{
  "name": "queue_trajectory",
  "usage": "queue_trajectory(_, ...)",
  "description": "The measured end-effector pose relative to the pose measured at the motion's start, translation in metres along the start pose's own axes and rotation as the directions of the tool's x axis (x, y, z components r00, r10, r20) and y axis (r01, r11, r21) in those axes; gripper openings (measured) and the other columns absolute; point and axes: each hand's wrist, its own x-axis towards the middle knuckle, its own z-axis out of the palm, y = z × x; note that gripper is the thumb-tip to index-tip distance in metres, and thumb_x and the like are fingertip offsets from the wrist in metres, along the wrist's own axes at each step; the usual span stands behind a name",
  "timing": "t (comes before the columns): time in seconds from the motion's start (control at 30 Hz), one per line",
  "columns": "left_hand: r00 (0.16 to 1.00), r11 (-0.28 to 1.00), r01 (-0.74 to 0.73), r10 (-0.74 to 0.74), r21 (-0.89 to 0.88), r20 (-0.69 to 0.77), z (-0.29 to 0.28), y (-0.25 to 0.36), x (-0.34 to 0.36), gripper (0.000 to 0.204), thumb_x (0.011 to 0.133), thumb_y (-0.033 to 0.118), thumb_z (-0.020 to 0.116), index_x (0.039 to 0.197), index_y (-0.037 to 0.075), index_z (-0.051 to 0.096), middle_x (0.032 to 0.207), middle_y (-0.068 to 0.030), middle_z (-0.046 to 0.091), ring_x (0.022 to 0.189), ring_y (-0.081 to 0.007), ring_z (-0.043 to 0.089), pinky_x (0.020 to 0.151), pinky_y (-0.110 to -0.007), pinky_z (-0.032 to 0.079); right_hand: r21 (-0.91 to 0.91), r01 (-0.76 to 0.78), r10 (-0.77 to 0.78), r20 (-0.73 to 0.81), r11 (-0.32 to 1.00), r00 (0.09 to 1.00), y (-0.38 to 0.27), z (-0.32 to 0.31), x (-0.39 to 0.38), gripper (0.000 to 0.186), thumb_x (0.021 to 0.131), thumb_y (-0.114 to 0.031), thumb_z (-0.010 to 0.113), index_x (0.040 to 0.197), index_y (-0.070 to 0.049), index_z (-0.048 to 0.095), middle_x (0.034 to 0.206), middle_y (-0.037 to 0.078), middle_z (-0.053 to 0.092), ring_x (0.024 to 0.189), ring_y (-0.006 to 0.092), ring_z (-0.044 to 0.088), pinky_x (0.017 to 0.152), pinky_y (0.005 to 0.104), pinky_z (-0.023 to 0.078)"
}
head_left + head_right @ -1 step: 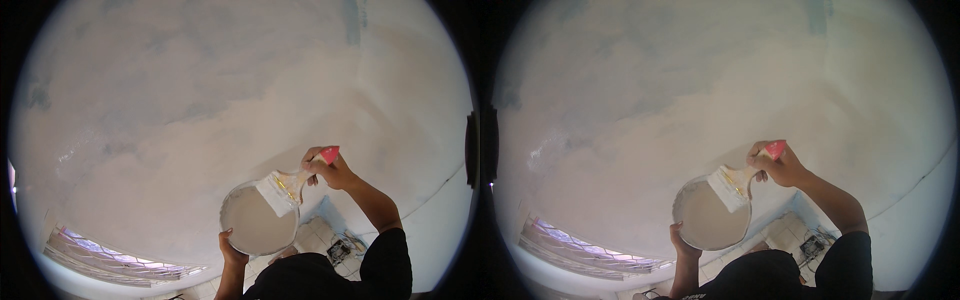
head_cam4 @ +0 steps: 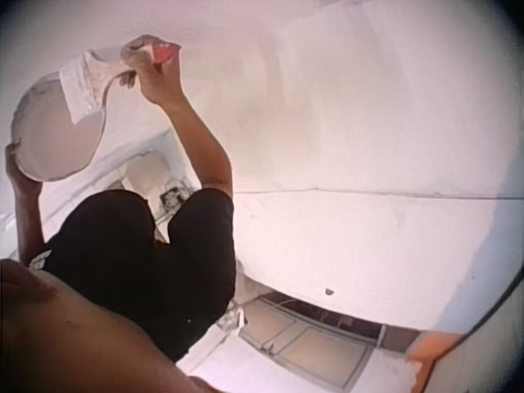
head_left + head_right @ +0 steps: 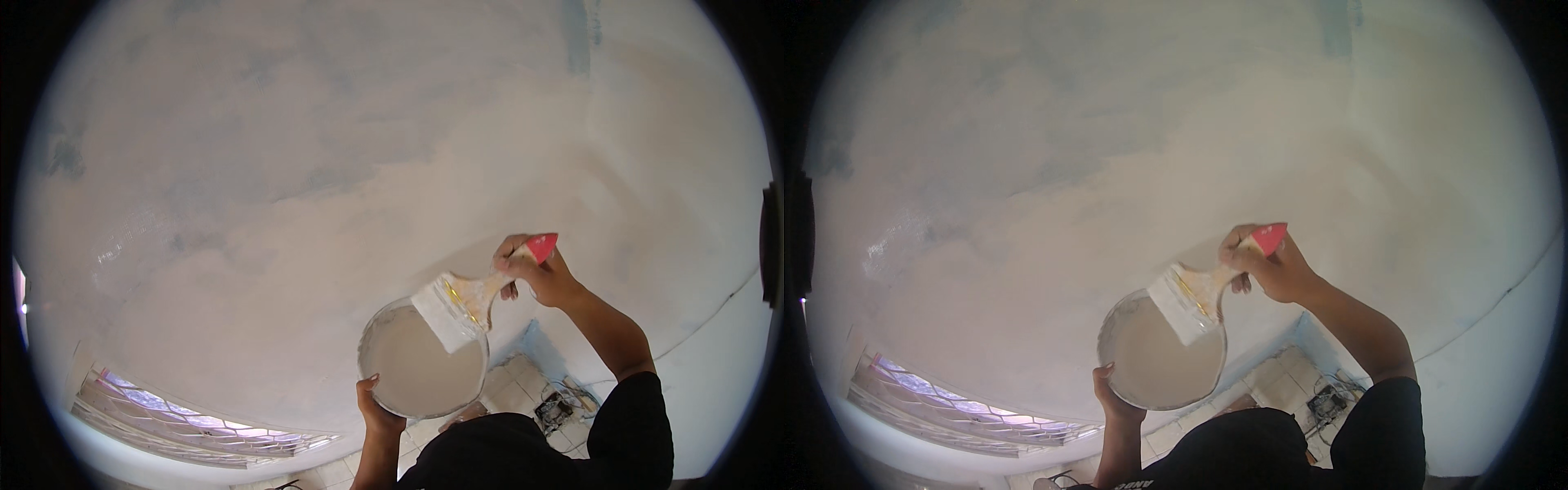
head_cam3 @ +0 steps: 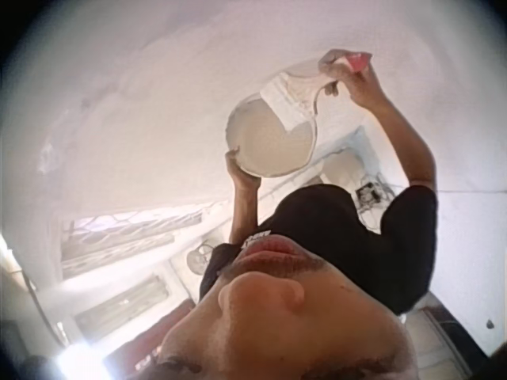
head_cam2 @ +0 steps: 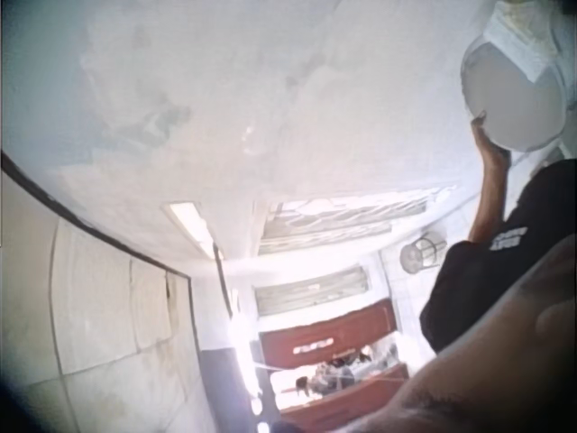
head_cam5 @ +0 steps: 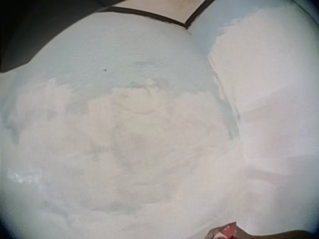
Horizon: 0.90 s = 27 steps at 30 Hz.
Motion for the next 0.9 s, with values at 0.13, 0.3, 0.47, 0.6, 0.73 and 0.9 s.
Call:
queue_trajectory(0.13,0.999,0.998,-0.033,0.033,-0.045,-0.003,0.003,-0.009,0.0,0.06,0.074,0.038,0.043,0.119,-0.001,0.045,0.11,-0.0157,0.054,0.098,-0.0277,0.054,0.08,-0.037,0.045,0.189,0.246,-0.235,-0.079,0.951,0.969,-0.008,0.005,0.039,0.015,0.086,-0.013,0.055,0.083,0.001,0.053,0.067,0.008,0.057,0.055,0.0129,0.056,0.049,0.0254,0.044)
queue_trajectory(0.3,0.995,0.999,-0.044,0.042,-0.02,-0.088,0.01,-0.007,0.002,0.06,0.072,0.038,0.043,0.118,-0.001,0.046,0.111,-0.0151,0.053,0.101,-0.027,0.052,0.083,-0.037,0.043,0.214,0.575,-0.518,-0.268,0.79,0.812,-0.021,0.032,0.093,0.018,0.088,-0.015,0.056,0.086,0.003,0.054,0.071,0.009,0.059,0.058,0.0133,0.058,0.051,0.0255,0.047)
queue_trajectory(0.47,0.994,1.0,-0.018,0.015,-0.023,-0.108,0.006,-0.007,0.006,0.062,0.071,0.04,0.043,0.118,-0.001,0.046,0.11,-0.0163,0.053,0.099,-0.0279,0.054,0.081,-0.037,0.045,-0.276,0.725,-0.771,-0.326,0.631,0.546,-0.01,0.01,0.117,0.014,0.086,-0.01,0.058,0.087,0.004,0.058,0.077,0.011,0.062,0.062,0.0147,0.063,0.056,0.0246,0.052)
queue_trajectory(0.6,0.993,1.0,-0.03,0.029,-0.006,-0.115,0.006,-0.008,0.008,0.063,0.072,0.04,0.043,0.118,-0.002,0.046,0.11,-0.0161,0.053,0.099,-0.0278,0.054,0.08,-0.037,0.045,-0.735,0.43,-0.848,-0.411,0.525,0.334,-0.008,-0.034,0.107,0.007,0.083,-0.007,0.06,0.084,0.0,0.061,0.075,0.009,0.063,0.063,0.0123,0.063,0.056,0.0234,0.051)
queue_trajectory(0.73,0.994,1.0,-0.022,0.021,-0.008,-0.109,-0.003,-0.014,0.014,0.063,0.072,0.041,0.042,0.118,-0.002,0.046,0.11,-0.0161,0.053,0.098,-0.0277,0.054,0.08,-0.037,0.045,-0.861,0.28,-0.887,-0.333,0.424,0.319,-0.011,-0.023,0.104,0.008,0.078,-0.005,0.064,0.085,-0.001,0.061,0.077,0.011,0.064,0.065,0.0172,0.065,0.06,0.0244,0.051)
queue_trajectory(0.9,0.986,0.999,-0.032,0.032,-0.002,-0.164,-0.006,-0.017,0.009,0.062,0.072,0.04,0.042,0.119,-0.001,0.045,0.11,-0.0155,0.053,0.099,-0.0274,0.053,0.079,-0.038,0.044,-0.734,0.605,-0.94,-0.136,0.308,0.313,0.015,0.051,0.116,0.022,0.068,0.003,0.067,0.087,-0.003,0.058,0.085,0.011,0.062,0.073,0.0218,0.063,0.063,0.0274,0.052)
